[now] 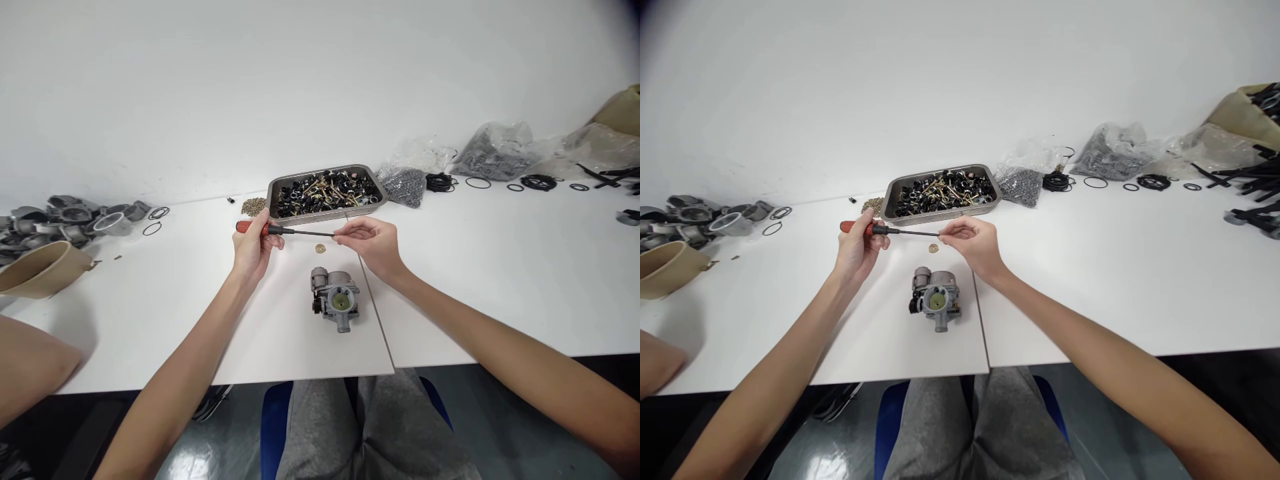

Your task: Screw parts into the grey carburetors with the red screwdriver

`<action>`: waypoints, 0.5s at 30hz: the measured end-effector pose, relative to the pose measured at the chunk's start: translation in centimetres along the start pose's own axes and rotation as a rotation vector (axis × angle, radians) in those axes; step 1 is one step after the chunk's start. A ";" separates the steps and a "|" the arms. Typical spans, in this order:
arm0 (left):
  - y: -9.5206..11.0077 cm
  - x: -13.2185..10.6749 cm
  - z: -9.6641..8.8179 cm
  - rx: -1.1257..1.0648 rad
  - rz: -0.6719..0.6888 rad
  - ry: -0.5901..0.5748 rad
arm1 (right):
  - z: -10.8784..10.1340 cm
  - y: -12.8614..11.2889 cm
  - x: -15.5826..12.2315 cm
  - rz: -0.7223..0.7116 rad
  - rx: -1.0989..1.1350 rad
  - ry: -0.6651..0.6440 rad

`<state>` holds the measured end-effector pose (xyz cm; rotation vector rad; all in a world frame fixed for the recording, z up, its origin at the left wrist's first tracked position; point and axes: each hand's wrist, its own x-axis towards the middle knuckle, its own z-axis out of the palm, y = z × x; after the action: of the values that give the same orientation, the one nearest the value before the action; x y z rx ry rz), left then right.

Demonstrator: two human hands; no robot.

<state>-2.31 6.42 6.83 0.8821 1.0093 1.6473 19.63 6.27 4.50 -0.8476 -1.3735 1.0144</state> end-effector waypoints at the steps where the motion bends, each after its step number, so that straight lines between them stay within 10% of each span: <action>1: 0.1 -0.1 0.1 0.011 0.022 0.001 | 0.1 0.1 -0.1 -0.016 -0.026 0.004; 9: 0.2 -0.4 0.4 0.012 -0.051 0.163 | 0.4 0.4 -0.8 -0.309 -0.188 0.019; 15: 0.0 -0.5 0.5 0.028 -0.006 0.113 | -0.1 0.2 -0.2 -0.022 -0.076 -0.012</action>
<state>-1.69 6.10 6.97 0.8108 1.1138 1.6970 19.70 6.15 4.26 -0.8820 -1.4364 0.9562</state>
